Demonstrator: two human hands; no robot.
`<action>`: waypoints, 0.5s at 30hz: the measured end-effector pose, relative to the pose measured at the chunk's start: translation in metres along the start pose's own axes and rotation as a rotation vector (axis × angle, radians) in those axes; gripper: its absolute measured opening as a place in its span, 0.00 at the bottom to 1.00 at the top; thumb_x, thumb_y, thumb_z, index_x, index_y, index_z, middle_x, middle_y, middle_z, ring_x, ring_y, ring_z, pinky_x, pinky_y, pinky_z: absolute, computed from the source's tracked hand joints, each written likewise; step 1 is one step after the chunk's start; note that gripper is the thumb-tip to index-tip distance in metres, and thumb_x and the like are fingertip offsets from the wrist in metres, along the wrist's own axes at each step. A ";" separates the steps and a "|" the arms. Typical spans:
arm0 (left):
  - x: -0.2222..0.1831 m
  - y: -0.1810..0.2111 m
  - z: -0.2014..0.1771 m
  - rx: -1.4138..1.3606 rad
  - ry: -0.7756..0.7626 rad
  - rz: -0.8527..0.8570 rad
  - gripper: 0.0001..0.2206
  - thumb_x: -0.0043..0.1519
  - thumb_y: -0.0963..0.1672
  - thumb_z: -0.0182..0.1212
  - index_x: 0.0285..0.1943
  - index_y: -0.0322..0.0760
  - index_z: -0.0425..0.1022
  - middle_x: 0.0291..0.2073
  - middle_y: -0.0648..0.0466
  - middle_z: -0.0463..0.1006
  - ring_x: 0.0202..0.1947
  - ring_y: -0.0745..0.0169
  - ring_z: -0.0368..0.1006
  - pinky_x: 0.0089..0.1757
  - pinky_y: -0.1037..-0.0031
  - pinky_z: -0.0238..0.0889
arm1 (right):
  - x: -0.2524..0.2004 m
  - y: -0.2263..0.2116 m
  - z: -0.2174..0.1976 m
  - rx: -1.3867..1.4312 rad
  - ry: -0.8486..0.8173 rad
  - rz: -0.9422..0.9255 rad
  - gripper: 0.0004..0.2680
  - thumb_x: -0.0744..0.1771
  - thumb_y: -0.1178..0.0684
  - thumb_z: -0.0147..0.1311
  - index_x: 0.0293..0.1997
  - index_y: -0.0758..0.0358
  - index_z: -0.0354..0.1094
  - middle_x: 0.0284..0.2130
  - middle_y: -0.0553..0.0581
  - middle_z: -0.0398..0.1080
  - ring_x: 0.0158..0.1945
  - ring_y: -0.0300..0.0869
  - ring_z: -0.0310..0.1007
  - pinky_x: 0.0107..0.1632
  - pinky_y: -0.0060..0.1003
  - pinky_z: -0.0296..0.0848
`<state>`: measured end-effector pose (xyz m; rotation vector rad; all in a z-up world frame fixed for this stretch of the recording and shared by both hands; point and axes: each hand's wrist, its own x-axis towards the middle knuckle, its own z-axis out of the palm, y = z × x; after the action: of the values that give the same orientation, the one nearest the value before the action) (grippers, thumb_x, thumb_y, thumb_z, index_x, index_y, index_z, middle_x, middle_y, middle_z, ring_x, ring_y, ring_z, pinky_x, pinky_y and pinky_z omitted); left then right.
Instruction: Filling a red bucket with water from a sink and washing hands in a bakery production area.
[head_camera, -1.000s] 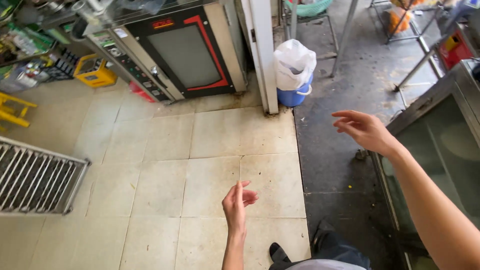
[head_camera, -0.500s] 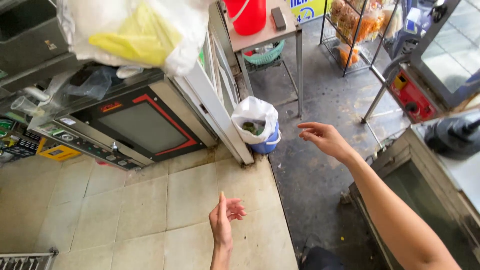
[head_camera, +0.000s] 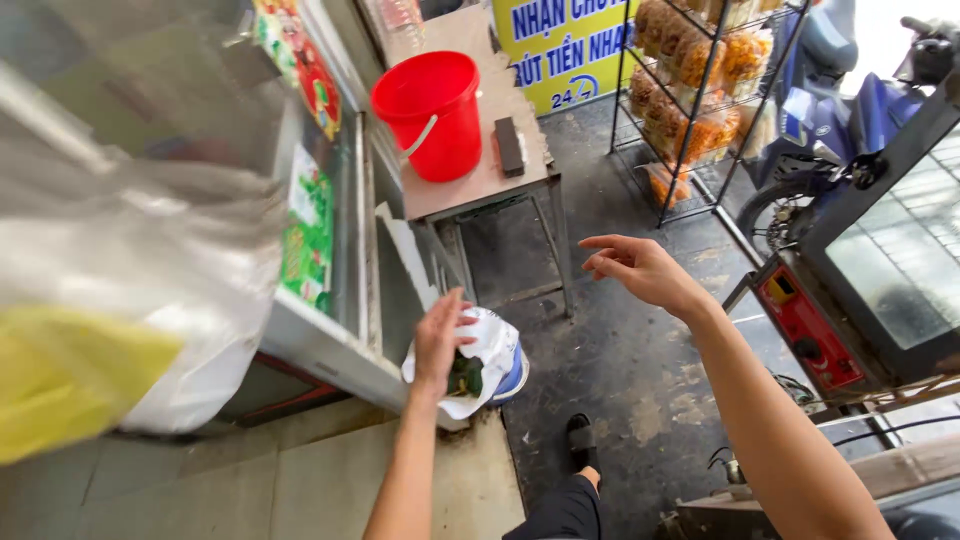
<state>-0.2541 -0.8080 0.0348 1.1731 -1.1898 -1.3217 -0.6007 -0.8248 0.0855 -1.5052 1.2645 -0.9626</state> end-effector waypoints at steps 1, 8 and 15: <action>0.038 0.006 -0.003 0.004 0.076 -0.024 0.22 0.66 0.52 0.55 0.63 0.36 0.74 0.45 0.52 0.80 0.40 0.65 0.78 0.34 0.74 0.74 | 0.023 0.004 -0.018 -0.041 -0.003 -0.007 0.15 0.69 0.51 0.52 0.64 0.58 0.69 0.45 0.55 0.79 0.47 0.37 0.77 0.51 0.35 0.75; 0.300 0.058 -0.025 0.067 0.355 -0.061 0.32 0.61 0.58 0.59 0.67 0.36 0.69 0.51 0.50 0.71 0.43 0.64 0.73 0.33 0.68 0.75 | 0.173 0.023 -0.147 -0.178 0.057 0.018 0.15 0.69 0.51 0.52 0.64 0.59 0.68 0.44 0.54 0.79 0.48 0.36 0.77 0.52 0.33 0.74; 0.458 0.065 -0.059 0.195 0.678 -0.165 0.37 0.60 0.62 0.64 0.66 0.33 0.64 0.48 0.49 0.73 0.37 0.65 0.72 0.27 0.74 0.69 | 0.322 0.100 -0.246 -0.080 0.071 0.086 0.15 0.70 0.50 0.52 0.64 0.60 0.69 0.45 0.55 0.79 0.50 0.37 0.76 0.54 0.33 0.72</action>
<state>-0.2221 -1.2715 0.0735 1.7128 -0.7397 -0.8140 -0.8074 -1.1870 0.0591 -1.4763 1.4211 -0.9261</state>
